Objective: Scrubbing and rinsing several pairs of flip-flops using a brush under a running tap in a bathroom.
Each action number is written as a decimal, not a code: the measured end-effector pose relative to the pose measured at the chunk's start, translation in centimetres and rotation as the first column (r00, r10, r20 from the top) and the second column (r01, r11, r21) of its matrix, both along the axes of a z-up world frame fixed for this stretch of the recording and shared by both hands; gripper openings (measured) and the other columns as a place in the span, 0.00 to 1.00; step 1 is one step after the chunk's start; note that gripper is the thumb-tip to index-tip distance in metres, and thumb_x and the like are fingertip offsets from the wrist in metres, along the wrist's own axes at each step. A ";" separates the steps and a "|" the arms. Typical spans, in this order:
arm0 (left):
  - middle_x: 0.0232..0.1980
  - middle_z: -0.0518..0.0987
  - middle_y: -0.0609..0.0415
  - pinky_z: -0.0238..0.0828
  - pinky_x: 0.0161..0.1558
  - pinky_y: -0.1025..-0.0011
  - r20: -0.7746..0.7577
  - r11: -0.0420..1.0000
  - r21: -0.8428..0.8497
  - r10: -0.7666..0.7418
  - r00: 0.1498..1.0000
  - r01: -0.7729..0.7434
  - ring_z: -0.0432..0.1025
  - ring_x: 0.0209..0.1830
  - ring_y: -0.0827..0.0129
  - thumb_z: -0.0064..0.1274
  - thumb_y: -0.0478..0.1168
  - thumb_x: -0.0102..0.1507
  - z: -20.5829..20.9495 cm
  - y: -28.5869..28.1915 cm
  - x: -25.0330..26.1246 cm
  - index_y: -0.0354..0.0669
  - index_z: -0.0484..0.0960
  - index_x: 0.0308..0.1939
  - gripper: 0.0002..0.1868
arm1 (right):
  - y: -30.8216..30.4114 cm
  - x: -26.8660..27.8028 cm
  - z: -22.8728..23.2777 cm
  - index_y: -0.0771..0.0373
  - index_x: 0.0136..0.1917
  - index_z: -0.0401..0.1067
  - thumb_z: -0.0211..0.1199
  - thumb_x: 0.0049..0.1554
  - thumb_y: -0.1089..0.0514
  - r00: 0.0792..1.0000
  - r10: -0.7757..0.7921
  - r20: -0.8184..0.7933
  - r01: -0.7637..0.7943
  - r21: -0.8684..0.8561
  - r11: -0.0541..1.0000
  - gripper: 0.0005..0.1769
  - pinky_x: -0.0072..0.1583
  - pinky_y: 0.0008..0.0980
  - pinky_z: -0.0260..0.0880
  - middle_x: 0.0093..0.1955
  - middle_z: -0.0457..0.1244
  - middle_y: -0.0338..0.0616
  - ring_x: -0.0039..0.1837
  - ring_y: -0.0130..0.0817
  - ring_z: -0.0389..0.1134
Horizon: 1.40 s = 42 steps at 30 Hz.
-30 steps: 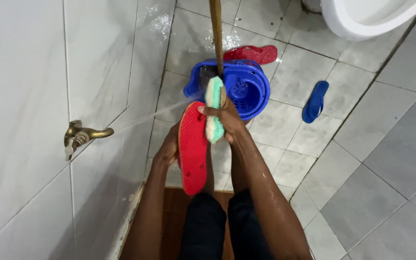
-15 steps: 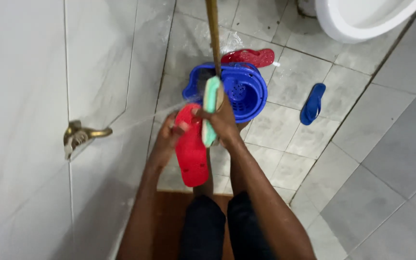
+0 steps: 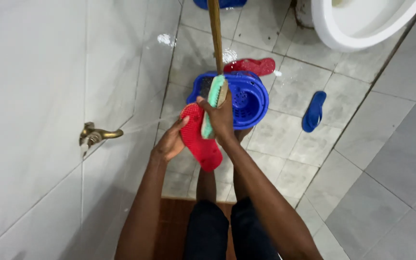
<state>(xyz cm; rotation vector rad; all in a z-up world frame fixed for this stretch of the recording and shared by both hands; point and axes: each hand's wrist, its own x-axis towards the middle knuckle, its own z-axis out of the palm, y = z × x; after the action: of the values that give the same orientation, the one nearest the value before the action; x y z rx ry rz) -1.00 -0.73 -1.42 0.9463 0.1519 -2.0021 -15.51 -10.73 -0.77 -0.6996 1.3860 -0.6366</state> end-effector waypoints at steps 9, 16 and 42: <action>0.78 0.66 0.47 0.52 0.78 0.55 -0.011 0.970 -0.008 0.241 0.970 -0.242 0.59 0.78 0.55 0.42 0.61 0.74 -2.2 -1.2 3.1 0.40 0.56 0.81 0.39 | 6.1 4.7 4.2 0.68 0.84 0.40 0.54 0.67 0.48 0.639 0.288 -0.713 -0.650 -0.299 0.699 0.42 0.57 0.56 0.61 0.65 0.60 0.71 0.53 0.63 0.60; 0.75 0.67 0.39 0.52 0.77 0.56 -0.222 0.944 -0.196 0.220 0.950 -0.265 0.62 0.75 0.51 0.36 0.66 0.72 2.8 -1.2 -0.7 0.50 0.56 0.81 0.39 | 4.5 4.6 7.6 0.65 0.83 0.41 0.59 0.63 0.48 0.594 0.368 -0.715 -0.695 -0.225 0.683 0.45 0.54 0.54 0.66 0.56 0.60 0.68 0.56 0.63 0.62; 0.75 0.67 0.52 0.58 0.74 0.53 0.400 0.939 -0.138 0.345 0.849 -0.316 0.62 0.74 0.59 0.40 0.69 0.67 5.5 0.4 1.4 0.46 0.63 0.75 0.42 | -0.6 5.1 0.5 0.75 0.81 0.43 0.66 0.61 0.46 0.836 -0.029 -0.549 -0.399 -0.642 0.655 0.51 0.62 0.50 0.67 0.66 0.60 0.72 0.63 0.63 0.64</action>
<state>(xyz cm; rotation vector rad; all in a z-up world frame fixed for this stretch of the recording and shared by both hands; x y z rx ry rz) 0.38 -0.38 4.08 1.1961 0.0048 -1.4424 -10.43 -11.30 -0.30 -1.7805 1.4858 -0.8884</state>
